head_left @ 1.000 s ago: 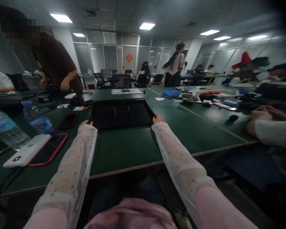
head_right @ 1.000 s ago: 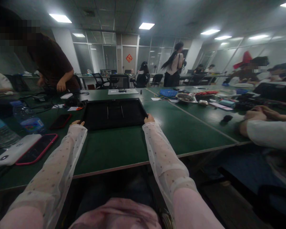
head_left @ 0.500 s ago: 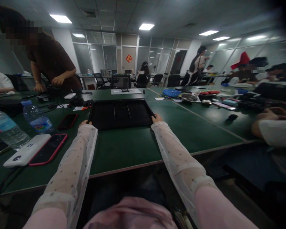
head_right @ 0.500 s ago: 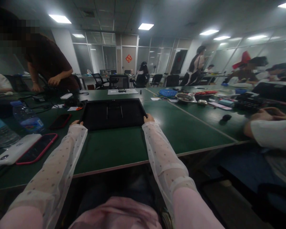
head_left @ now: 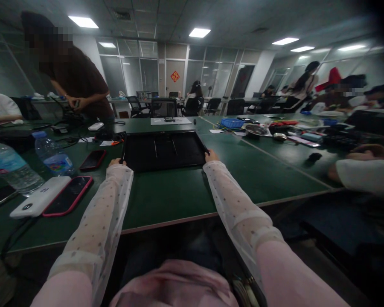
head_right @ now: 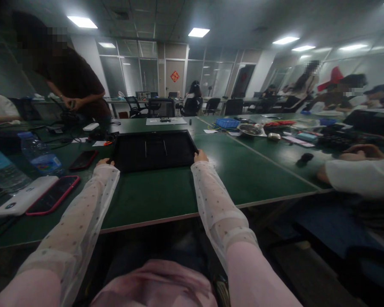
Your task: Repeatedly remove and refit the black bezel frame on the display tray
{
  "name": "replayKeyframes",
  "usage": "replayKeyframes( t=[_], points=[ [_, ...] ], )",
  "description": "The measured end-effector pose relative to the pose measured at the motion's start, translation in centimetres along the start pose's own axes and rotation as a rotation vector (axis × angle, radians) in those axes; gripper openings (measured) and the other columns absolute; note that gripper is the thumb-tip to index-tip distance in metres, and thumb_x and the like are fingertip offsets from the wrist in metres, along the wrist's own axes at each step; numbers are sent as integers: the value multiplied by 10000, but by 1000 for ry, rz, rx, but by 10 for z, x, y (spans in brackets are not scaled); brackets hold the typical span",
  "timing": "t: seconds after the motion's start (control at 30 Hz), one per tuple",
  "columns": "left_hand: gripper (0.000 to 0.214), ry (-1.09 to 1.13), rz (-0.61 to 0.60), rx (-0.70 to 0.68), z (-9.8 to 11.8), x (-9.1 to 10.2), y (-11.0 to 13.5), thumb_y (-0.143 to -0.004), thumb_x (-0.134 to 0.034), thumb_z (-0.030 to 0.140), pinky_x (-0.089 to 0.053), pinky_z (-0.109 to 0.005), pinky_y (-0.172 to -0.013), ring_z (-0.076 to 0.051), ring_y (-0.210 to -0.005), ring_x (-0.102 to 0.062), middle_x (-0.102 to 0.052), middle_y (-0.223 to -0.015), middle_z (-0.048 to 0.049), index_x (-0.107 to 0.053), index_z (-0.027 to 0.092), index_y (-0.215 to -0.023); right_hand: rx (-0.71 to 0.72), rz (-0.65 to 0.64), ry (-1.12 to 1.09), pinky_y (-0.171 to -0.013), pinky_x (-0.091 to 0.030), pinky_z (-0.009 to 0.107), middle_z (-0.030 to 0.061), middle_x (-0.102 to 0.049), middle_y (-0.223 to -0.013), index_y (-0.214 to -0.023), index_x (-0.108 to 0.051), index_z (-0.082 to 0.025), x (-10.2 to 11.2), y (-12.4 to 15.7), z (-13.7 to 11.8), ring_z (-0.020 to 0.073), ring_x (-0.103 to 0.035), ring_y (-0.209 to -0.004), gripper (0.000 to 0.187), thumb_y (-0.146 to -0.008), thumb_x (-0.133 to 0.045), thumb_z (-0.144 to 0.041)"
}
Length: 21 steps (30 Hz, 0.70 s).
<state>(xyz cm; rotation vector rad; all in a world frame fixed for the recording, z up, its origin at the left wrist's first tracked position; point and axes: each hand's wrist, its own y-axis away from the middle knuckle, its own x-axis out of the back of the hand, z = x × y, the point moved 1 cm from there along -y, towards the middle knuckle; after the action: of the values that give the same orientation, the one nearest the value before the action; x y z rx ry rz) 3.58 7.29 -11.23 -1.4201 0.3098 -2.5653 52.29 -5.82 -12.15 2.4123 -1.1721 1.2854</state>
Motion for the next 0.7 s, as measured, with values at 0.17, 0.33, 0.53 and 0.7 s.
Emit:
replayKeyframes(
  t=[0.17,0.33,0.53,0.7],
  points=[
    [416,-101,-17,8,8,4,8,-964,-529,314,-446,-520,-1082,-368,-1301,-561,-622,-1380,-196,-668,147,-1318,37,43,4,-1081,-460,427,189,-652,-1354,-1400,-600,-151,4,8,-8,290,-606,-1261,418,-1003,-486,-219],
    [448,-31,177,-99,17,17,25,-999,-473,350,-400,-521,-1118,-359,-1314,-546,-596,-1413,-187,-628,152,-1370,96,216,-33,-1099,-427,437,235,-603,-1346,-1428,-573,-95,8,10,-9,316,-549,-1281,472,-990,-449,-219],
    [460,30,220,-139,22,23,32,-1023,-421,386,-376,-525,-1120,-341,-1338,-517,-574,-1425,-179,-592,164,-1387,155,340,-99,-1080,-428,446,200,-611,-1262,-1445,-560,-129,11,7,-5,308,-551,-1195,504,-973,-418,-231],
    [456,32,192,-125,22,21,32,-1009,-443,399,-373,-533,-1113,-356,-1316,-525,-592,-1405,-169,-636,184,-1361,135,316,-72,-1092,-423,449,207,-609,-1273,-1446,-578,-130,7,7,-4,315,-543,-1225,497,-981,-439,-234]
  ],
)
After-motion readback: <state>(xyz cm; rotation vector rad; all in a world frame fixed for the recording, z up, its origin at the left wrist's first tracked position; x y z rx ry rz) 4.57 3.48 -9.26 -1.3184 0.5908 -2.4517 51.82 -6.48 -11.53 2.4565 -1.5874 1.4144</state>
